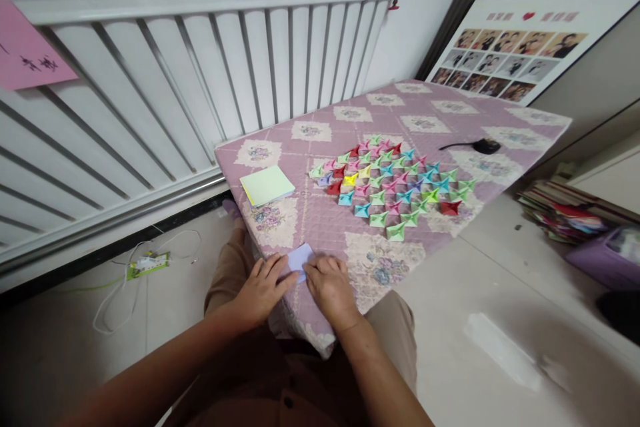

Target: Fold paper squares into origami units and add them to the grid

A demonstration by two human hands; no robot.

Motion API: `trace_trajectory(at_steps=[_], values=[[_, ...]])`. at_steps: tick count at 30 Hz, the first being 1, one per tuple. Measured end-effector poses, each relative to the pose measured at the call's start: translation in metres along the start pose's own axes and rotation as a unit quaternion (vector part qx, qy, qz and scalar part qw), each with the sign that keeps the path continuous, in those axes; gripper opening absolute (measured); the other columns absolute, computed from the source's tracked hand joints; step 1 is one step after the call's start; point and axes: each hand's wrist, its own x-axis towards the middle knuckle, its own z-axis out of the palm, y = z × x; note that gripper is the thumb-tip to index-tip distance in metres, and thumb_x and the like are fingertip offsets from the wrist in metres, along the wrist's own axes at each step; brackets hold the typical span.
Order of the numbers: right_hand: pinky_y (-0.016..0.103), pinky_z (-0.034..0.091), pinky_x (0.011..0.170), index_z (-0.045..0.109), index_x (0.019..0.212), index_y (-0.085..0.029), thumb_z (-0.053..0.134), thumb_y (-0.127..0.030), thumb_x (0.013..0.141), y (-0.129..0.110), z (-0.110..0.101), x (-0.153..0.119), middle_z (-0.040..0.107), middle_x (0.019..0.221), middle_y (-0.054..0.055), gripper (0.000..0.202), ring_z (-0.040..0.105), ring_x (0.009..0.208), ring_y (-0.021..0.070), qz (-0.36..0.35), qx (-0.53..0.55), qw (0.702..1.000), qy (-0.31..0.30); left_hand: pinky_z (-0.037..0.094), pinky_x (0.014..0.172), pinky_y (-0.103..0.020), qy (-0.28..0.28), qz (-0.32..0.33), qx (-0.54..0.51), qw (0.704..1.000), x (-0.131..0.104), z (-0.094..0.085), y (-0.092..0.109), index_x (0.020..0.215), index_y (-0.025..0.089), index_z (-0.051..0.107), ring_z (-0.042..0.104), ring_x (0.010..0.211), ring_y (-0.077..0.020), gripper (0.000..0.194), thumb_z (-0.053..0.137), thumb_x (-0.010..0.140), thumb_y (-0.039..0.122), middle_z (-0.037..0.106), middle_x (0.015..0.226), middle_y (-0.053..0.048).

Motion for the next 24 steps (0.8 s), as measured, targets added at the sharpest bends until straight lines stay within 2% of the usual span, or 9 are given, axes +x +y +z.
trace_trajectory(at_steps=[3, 9, 14, 17, 24], values=[[0.038, 0.034, 0.087, 0.067, 0.110, -0.026, 0.050, -0.021, 0.090, -0.001, -0.001, -0.002, 0.065, 0.101, 0.006, 0.026, 0.053, 0.098, 0.0213, -0.003, -0.006, 1.000, -0.008, 0.031, 0.104, -0.048, 0.010, -0.005, -0.001, 1.000, 0.001, 0.000, 0.001, 0.139, 0.028, 0.038, 0.031, 0.132, -0.0282, 0.045, 0.036, 0.095, 0.023, 0.039, 0.143, -0.010], [0.042, 0.033, 0.095, 0.064, 0.114, -0.024, 0.051, -0.020, 0.090, -0.004, -0.004, -0.012, 0.063, 0.115, 0.007, 0.028, 0.050, 0.112, 0.0241, -0.019, -0.011, 1.000, -0.009, 0.034, 0.101, -0.051, 0.015, -0.021, 0.015, 1.000, 0.004, 0.003, 0.008, 0.139, 0.037, 0.036, 0.033, 0.131, -0.0303, 0.046, 0.040, 0.095, 0.026, 0.042, 0.140, -0.011], [0.042, 0.033, 0.098, 0.065, 0.111, -0.024, 0.049, -0.022, 0.091, -0.002, -0.006, -0.018, 0.065, 0.115, 0.006, 0.026, 0.053, 0.113, 0.0220, -0.027, 0.015, 0.999, 0.010, 0.035, 0.100, -0.051, 0.017, -0.021, 0.016, 1.000, 0.004, 0.005, 0.009, 0.135, 0.037, 0.042, 0.033, 0.131, -0.0309, 0.042, 0.043, 0.094, 0.029, 0.041, 0.140, -0.012], [0.043, 0.035, 0.099, 0.062, 0.118, -0.023, 0.049, -0.023, 0.091, -0.005, -0.004, -0.016, 0.064, 0.120, 0.007, 0.030, 0.053, 0.116, 0.0223, -0.013, 0.021, 1.000, 0.019, 0.035, 0.100, -0.052, 0.023, -0.022, 0.017, 0.999, 0.004, 0.007, 0.010, 0.135, 0.037, 0.042, 0.034, 0.131, -0.0310, 0.042, 0.043, 0.094, 0.029, 0.041, 0.140, -0.012], [0.048, 0.033, 0.103, 0.055, 0.128, -0.024, 0.045, -0.024, 0.093, -0.010, 0.002, -0.016, 0.060, 0.127, 0.008, 0.036, 0.053, 0.121, 0.0234, -0.023, 0.003, 1.000, -0.018, 0.033, 0.101, -0.054, 0.014, -0.033, 0.006, 0.999, 0.004, 0.009, 0.010, 0.137, 0.039, 0.039, 0.032, 0.133, -0.0310, 0.044, 0.042, 0.094, 0.031, 0.040, 0.142, -0.011]])
